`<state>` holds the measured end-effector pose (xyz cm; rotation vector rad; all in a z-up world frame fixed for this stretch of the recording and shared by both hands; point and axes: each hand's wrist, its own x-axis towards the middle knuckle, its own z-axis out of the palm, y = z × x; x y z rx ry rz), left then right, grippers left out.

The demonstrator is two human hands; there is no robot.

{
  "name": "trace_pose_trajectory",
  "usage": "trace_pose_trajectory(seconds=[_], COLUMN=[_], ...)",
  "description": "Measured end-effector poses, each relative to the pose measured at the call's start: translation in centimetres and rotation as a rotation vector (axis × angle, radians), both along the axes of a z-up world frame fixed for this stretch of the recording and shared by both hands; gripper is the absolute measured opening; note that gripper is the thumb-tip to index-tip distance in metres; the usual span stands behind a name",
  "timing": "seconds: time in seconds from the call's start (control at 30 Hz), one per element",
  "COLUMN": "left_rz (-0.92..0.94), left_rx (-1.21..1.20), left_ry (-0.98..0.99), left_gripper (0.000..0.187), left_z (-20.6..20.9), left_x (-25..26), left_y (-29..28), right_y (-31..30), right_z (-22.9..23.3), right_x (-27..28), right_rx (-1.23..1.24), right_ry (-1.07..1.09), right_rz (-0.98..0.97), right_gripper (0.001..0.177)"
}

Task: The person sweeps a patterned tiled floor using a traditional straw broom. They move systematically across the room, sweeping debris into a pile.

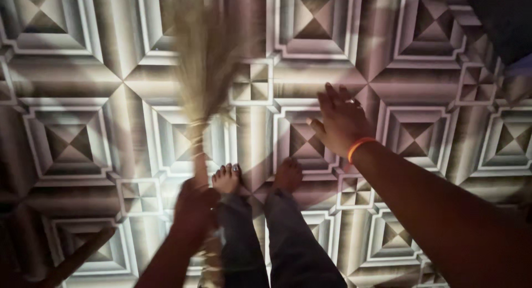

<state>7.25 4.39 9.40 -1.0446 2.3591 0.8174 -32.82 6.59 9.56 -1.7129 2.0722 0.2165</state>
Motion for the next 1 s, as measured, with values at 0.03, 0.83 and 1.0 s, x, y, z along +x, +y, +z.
trace_pose_trajectory(seconds=[0.03,0.83,1.0], left_rz=[0.087,0.974,0.431], left_rx=[0.008,0.734,0.254], left_ry=[-0.09,0.068,0.075], left_gripper=[0.033,0.026,0.027], left_z=[0.6,-6.4,-6.3], left_x=[2.2,-14.2,-6.1], left_y=[-0.7,-9.9,-10.9], right_y=[0.1,2.6,2.3], right_z=[0.0,-3.0,-3.0], right_x=[0.0,0.8,2.7], right_rx=[-0.024,-0.021,-0.038], right_ry=[-0.02,-0.04,-0.031], right_rz=[0.003,0.008,0.003], right_gripper=[0.07,0.07,0.069])
